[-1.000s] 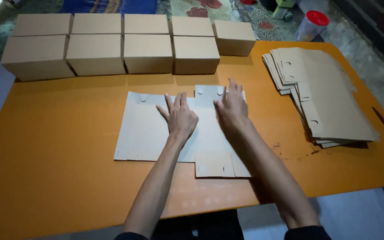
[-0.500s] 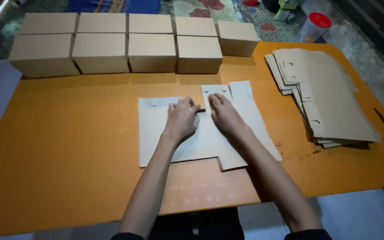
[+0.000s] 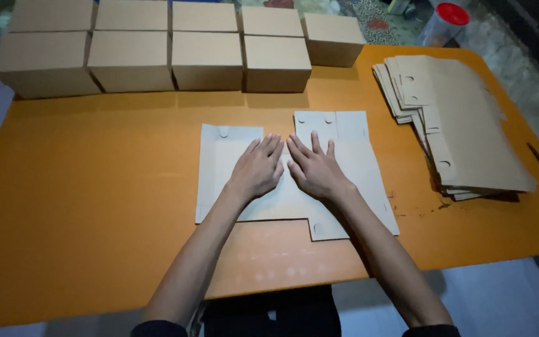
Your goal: Assembling a cardboard box from a flat template by folding and tucking flaps.
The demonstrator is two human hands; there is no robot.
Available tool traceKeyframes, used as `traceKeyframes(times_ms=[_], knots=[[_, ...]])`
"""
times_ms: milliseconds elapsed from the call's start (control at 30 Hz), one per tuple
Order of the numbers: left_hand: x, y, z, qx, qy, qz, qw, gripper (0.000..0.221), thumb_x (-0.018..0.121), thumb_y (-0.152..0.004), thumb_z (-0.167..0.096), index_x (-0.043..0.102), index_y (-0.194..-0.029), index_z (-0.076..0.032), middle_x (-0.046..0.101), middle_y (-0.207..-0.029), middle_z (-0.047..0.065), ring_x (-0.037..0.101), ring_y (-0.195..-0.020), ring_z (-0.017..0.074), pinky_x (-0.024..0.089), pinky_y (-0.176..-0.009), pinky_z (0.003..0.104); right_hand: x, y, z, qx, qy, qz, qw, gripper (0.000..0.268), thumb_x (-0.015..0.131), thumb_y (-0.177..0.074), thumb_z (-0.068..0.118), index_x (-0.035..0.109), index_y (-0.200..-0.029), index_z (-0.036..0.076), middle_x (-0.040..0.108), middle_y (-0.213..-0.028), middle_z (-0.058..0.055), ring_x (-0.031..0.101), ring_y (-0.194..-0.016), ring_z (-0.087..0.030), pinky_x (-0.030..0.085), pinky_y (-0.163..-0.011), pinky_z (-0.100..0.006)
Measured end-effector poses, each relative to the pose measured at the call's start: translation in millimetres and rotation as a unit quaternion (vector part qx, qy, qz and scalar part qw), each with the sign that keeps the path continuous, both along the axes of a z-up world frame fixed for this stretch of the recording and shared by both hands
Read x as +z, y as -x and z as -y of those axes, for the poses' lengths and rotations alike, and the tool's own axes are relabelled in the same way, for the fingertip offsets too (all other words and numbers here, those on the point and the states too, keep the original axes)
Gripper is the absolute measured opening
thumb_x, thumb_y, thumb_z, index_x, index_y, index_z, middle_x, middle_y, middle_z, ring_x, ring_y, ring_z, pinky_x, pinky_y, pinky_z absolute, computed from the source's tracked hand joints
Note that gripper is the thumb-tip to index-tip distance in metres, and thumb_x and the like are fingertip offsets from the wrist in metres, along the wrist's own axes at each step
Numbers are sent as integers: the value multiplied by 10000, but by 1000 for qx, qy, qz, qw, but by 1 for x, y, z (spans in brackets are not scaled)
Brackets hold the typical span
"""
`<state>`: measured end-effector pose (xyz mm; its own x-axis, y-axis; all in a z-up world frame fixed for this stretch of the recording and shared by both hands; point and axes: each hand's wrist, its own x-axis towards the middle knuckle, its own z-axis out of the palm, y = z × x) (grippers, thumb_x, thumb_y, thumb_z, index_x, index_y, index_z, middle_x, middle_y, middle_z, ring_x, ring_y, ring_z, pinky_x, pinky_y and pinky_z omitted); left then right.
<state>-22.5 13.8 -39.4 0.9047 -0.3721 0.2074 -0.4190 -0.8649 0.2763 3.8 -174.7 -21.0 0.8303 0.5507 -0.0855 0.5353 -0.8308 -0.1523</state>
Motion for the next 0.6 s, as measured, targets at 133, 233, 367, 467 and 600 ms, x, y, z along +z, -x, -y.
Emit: traceKeyframes(times_ms=[133,233,367,467,600], knots=[[5,1,2,11,-15,-19,1000,575,373,-1003,-256,491,-1508,-8,455,-1590,177,373,-1509,313,224,-1247,522,-8,-1,-11,15,15,30,999,623,266,-1090,383,328,-1603,35,342,-1657,-169,250,-1527,-466,157,-1200,-685],[7,-3,-1,12,15,-47,999,579,365,-992,-240,485,-1502,8,447,-1592,185,382,-1504,318,204,-1253,540,-1,5,-15,43,-40,18,998,622,272,-1099,361,365,-1572,-33,366,-1627,-237,283,-1516,-457,174,-1220,-632],[-32,-25,-18,25,230,-19,973,521,514,-867,-59,619,-1377,-55,642,-1285,176,581,-1254,348,381,-1103,485,4,3,-12,47,-71,16,996,618,408,-1075,371,399,-1549,-25,435,-1566,-263,349,-1489,-429,215,-1217,-607],[-26,-22,-41,81,266,89,956,525,560,-798,36,695,-1291,-87,728,-1081,171,684,-1073,376,542,-969,475,8,0,-12,46,-99,48,993,483,549,-1044,348,526,-1406,29,601,-1377,-228,491,-1370,-454,368,-1112,-634],[-24,-19,-56,180,69,101,976,671,559,-819,-187,534,-1467,-18,570,-1408,222,435,-1393,451,319,-1144,613,-2,-17,-13,27,-117,163,979,186,630,-1021,249,688,-1170,155,787,-938,-82,758,-923,-368,614,-759,-510]])
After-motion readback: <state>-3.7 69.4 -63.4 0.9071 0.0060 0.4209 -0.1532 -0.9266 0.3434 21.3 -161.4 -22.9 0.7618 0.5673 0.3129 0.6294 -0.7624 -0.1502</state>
